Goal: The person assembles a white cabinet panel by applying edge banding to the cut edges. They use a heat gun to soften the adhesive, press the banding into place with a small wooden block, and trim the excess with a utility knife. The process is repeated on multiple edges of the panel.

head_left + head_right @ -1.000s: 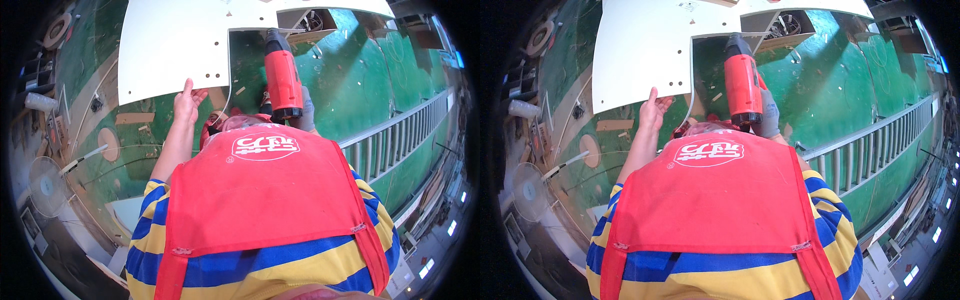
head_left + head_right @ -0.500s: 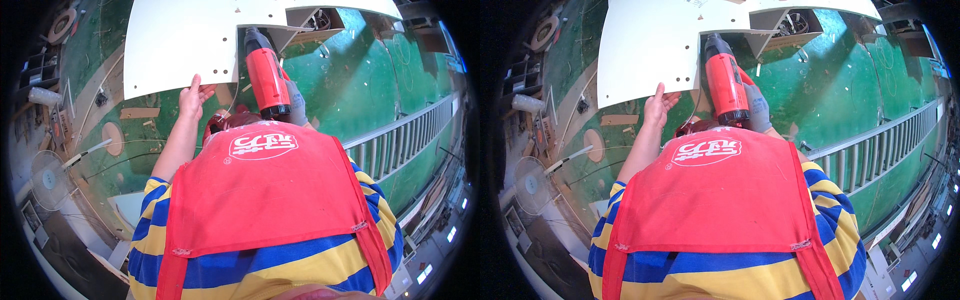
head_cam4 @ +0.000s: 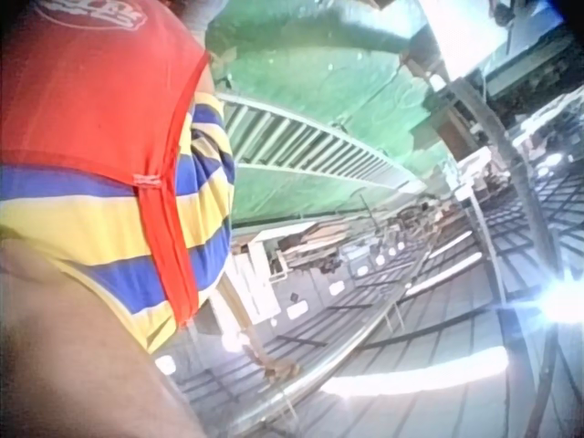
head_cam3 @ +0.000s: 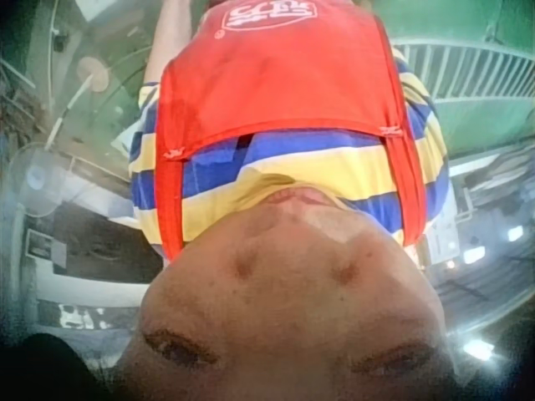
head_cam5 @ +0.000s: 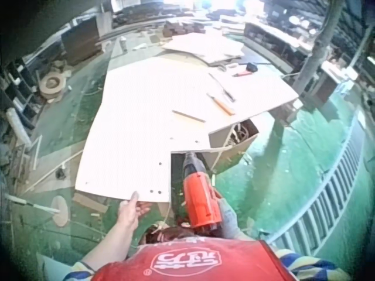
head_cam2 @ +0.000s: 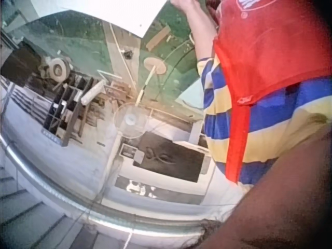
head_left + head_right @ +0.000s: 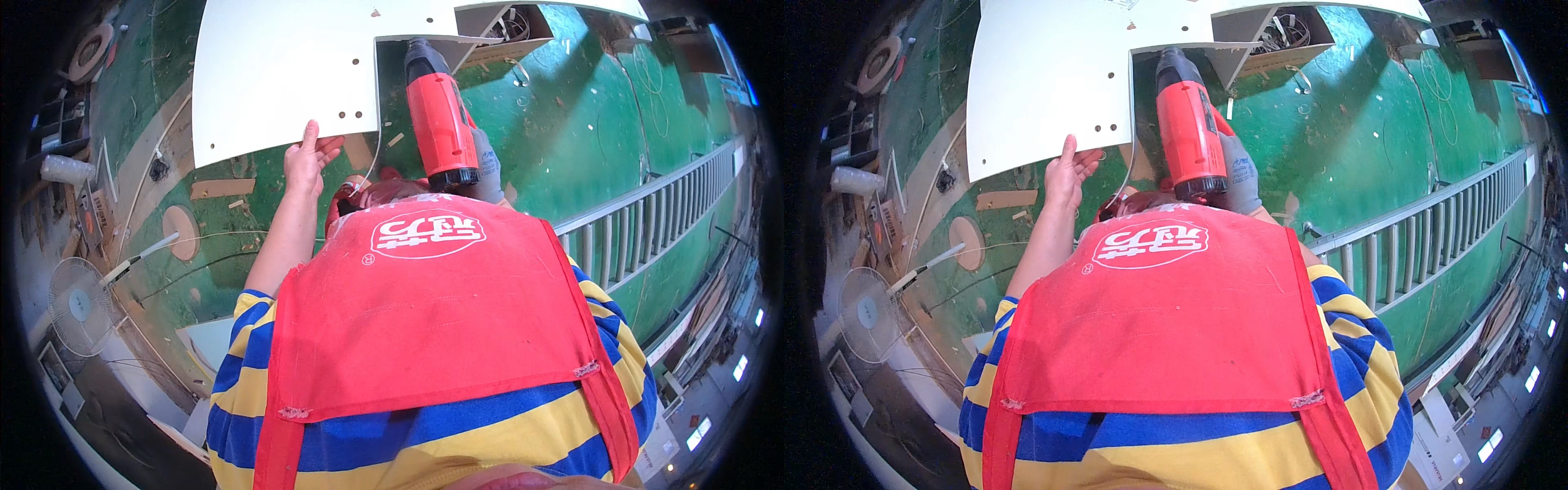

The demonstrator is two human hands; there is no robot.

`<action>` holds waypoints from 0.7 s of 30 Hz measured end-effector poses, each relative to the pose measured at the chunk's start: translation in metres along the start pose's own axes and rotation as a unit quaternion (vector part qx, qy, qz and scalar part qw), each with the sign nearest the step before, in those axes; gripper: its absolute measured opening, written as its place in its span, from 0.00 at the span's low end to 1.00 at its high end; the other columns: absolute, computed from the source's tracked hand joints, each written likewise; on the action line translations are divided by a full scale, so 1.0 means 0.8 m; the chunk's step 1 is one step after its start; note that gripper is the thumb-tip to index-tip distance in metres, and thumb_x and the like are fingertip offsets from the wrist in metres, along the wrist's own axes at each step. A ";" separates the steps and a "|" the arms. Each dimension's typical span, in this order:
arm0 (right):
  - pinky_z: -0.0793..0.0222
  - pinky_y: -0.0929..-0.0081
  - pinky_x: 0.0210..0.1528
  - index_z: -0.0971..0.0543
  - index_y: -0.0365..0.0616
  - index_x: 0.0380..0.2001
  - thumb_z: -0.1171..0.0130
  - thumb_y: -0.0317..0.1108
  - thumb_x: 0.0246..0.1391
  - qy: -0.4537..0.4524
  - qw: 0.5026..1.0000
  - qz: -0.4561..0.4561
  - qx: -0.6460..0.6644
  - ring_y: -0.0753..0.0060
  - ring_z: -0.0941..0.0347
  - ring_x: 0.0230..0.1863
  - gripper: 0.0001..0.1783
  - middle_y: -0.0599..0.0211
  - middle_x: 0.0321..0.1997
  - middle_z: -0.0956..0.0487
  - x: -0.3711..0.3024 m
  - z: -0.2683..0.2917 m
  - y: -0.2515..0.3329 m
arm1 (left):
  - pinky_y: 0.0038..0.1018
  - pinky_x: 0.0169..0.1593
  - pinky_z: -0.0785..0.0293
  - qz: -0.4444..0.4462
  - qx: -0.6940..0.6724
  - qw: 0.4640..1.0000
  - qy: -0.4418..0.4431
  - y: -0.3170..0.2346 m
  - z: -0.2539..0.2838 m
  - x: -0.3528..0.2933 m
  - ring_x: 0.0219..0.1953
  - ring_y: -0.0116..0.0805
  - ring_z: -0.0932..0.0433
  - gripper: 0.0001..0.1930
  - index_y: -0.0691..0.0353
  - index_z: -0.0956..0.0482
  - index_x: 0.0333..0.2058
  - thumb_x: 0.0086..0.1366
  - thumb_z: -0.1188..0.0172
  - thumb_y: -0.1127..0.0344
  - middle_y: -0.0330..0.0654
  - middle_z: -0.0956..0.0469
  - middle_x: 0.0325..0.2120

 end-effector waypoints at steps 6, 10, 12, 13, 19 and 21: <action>0.24 0.70 0.36 0.25 0.43 0.46 0.52 0.45 0.66 -0.007 0.992 -0.051 0.115 0.67 0.23 0.30 0.18 0.65 0.32 0.20 -0.009 0.012 -0.009 | 0.28 0.40 0.21 0.003 0.010 1.000 0.010 -0.001 0.003 -0.002 0.41 0.40 0.16 0.29 0.73 0.28 0.48 0.68 0.42 0.47 0.51 0.18 0.38; 0.29 0.71 0.49 0.27 0.43 0.52 0.36 0.27 0.51 0.003 0.964 -0.068 0.258 0.65 0.24 0.45 0.23 0.59 0.45 0.22 -0.029 0.021 0.017 | 0.29 0.39 0.20 -0.002 -0.001 1.000 0.002 -0.002 0.007 0.001 0.39 0.42 0.16 0.28 0.73 0.28 0.46 0.67 0.40 0.47 0.52 0.17 0.37; 0.29 0.71 0.48 0.27 0.44 0.51 0.38 0.26 0.51 -0.022 0.999 0.027 0.040 0.65 0.24 0.45 0.22 0.60 0.45 0.22 -0.026 0.043 0.023 | 0.28 0.39 0.20 -0.004 0.000 1.000 0.004 -0.004 0.005 0.001 0.39 0.42 0.16 0.28 0.73 0.28 0.46 0.67 0.40 0.47 0.52 0.17 0.37; 0.30 0.71 0.48 0.27 0.44 0.51 0.38 0.26 0.51 -0.029 0.998 0.049 -0.013 0.64 0.24 0.45 0.22 0.59 0.44 0.23 -0.026 0.049 0.022 | 0.28 0.39 0.20 -0.006 0.000 1.000 0.006 -0.004 0.003 0.001 0.39 0.42 0.16 0.28 0.73 0.28 0.46 0.67 0.40 0.47 0.52 0.17 0.37; 0.30 0.70 0.48 0.27 0.45 0.50 0.39 0.25 0.51 -0.050 0.994 0.072 -0.066 0.61 0.25 0.45 0.21 0.59 0.44 0.23 -0.026 0.060 0.019 | 0.28 0.39 0.19 -0.005 0.002 1.000 0.005 -0.002 0.008 0.002 0.39 0.41 0.16 0.28 0.73 0.27 0.46 0.67 0.40 0.47 0.51 0.17 0.36; 0.30 0.70 0.49 0.27 0.45 0.51 0.39 0.26 0.51 -0.050 0.994 0.071 -0.070 0.62 0.25 0.45 0.21 0.59 0.44 0.23 -0.027 0.061 0.021 | 0.28 0.39 0.19 -0.004 -0.001 1.000 0.005 -0.002 0.007 0.002 0.39 0.40 0.16 0.28 0.73 0.26 0.46 0.67 0.40 0.47 0.51 0.17 0.36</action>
Point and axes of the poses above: each hand's wrist, its own x-axis towards the middle knuckle, its own z-axis out of the back of the hand, y = z × x, the point moved 10 cm from there along x, towards the middle knuckle
